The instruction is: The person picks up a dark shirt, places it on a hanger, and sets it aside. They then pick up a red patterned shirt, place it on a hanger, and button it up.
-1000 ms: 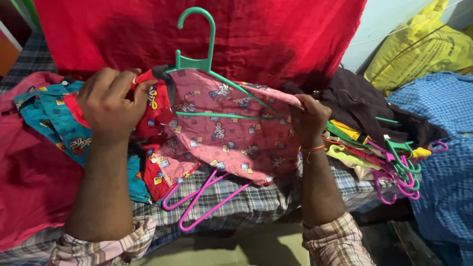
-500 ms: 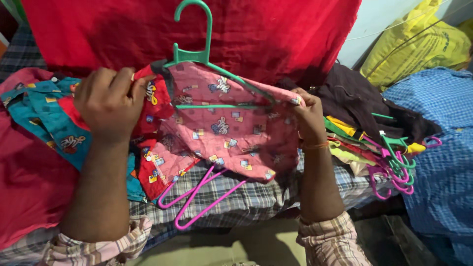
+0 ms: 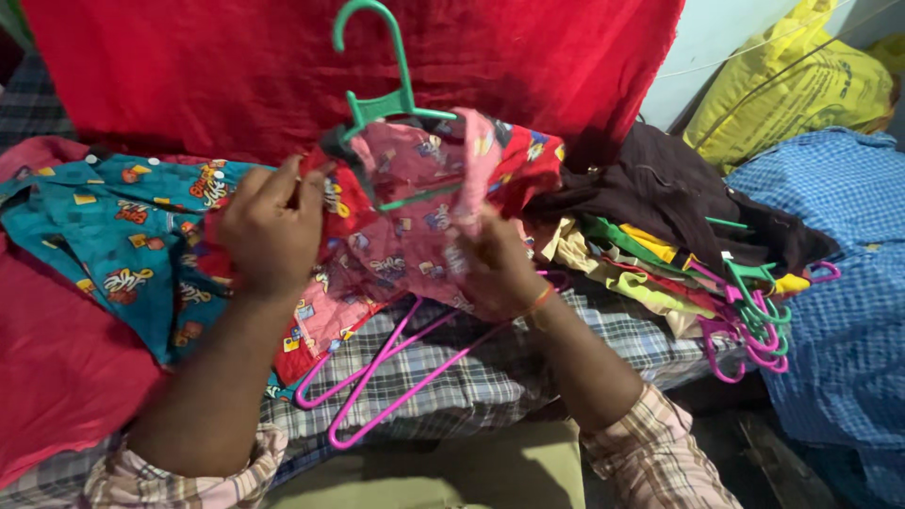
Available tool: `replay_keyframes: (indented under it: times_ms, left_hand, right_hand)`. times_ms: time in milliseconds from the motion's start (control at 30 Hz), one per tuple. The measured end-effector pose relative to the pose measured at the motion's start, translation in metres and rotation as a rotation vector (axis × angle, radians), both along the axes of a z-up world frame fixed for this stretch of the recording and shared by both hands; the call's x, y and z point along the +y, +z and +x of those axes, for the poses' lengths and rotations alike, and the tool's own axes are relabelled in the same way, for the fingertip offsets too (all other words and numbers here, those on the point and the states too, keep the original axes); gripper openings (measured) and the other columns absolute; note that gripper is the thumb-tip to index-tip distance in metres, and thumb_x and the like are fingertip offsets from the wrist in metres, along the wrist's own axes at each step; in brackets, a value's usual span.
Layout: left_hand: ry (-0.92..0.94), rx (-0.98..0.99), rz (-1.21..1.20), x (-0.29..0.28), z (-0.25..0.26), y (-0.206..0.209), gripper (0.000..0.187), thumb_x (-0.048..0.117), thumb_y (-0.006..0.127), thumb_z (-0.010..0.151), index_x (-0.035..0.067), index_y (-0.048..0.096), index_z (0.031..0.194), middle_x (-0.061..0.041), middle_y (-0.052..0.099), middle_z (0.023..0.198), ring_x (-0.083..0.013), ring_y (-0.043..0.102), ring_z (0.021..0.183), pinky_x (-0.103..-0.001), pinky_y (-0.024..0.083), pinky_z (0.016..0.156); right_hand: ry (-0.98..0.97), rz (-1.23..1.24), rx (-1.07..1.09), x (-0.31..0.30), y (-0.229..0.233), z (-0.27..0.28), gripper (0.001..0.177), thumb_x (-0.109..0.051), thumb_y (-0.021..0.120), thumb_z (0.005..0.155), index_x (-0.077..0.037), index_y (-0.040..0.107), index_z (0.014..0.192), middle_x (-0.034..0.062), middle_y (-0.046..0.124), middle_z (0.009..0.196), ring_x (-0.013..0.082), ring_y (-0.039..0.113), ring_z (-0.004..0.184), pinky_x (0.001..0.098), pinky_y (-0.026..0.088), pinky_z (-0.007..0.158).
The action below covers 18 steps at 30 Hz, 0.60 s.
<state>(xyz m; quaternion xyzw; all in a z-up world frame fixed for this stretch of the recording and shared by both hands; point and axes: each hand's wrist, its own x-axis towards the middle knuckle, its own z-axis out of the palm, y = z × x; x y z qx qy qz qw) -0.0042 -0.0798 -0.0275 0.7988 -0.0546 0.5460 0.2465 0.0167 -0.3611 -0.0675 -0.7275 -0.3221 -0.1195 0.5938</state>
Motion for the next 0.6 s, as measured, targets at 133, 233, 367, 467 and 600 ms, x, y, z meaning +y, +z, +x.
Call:
replay_keyframes:
  times_ms: [133, 233, 367, 467, 600]
  left_hand:
    - [-0.143, 0.036, -0.118, -0.01, 0.002, -0.005, 0.025, 0.021, 0.088, 0.091, 0.004, 0.078, 0.107, -0.01, 0.067, 0.084, -0.0282, 0.067, 0.075, -0.039, 0.051, 0.066]
    - [-0.144, 0.058, -0.16, -0.004, 0.008, -0.001, 0.024, 0.018, 0.091, 0.088, 0.002, 0.077, 0.099, -0.011, 0.067, 0.083, -0.0282, 0.066, 0.073, -0.039, 0.049, 0.065]
    - [-0.24, 0.166, -0.225, 0.002, 0.013, 0.001, 0.037, 0.024, 0.096, 0.082, 0.004, 0.078, 0.107, -0.01, 0.065, 0.077, -0.0237, 0.063, 0.066, -0.037, 0.046, 0.061]
    - [-0.351, 0.229, -0.184, -0.004, 0.013, 0.0, 0.065, 0.046, 0.1, 0.065, 0.005, 0.066, 0.103, -0.007, 0.06, 0.08, -0.0209, 0.061, 0.074, -0.035, 0.048, 0.069]
    - [-0.312, 0.469, 0.088, -0.016, 0.007, 0.0, 0.112, 0.077, 0.086, 0.052, 0.024, 0.06, 0.148, -0.006, 0.056, 0.097, -0.0221, 0.058, 0.094, -0.046, 0.041, 0.088]
  right_hand:
    - [-0.023, -0.505, -0.008, -0.008, 0.012, 0.006, 0.051, -0.023, 0.075, 0.092, -0.002, 0.05, 0.131, 0.0078, 0.065, 0.08, 0.0167, 0.059, 0.066, 0.0308, 0.047, 0.062]
    - [0.053, -0.447, -0.191, -0.028, 0.026, 0.007, 0.035, -0.03, 0.074, 0.097, -0.003, 0.063, 0.117, 0.0122, 0.068, 0.089, 0.0211, 0.064, 0.079, 0.0346, 0.053, 0.074]
    - [-0.448, -0.093, -0.487, -0.035, 0.046, 0.001, 0.023, -0.026, 0.06, 0.102, -0.005, 0.068, 0.104, 0.0111, 0.072, 0.096, 0.0238, 0.067, 0.089, 0.0387, 0.051, 0.085]
    - [-0.609, -0.077, -0.642, -0.038, 0.065, 0.003, 0.036, -0.026, 0.071, 0.102, -0.001, 0.062, 0.127, 0.0146, 0.063, 0.122, 0.0244, 0.059, 0.114, 0.0397, 0.048, 0.099]
    - [-0.38, -0.13, -0.508, -0.041, 0.067, 0.014, 0.051, -0.022, 0.078, 0.095, 0.002, 0.056, 0.134, 0.0172, 0.056, 0.13, 0.0252, 0.057, 0.121, 0.0409, 0.051, 0.101]
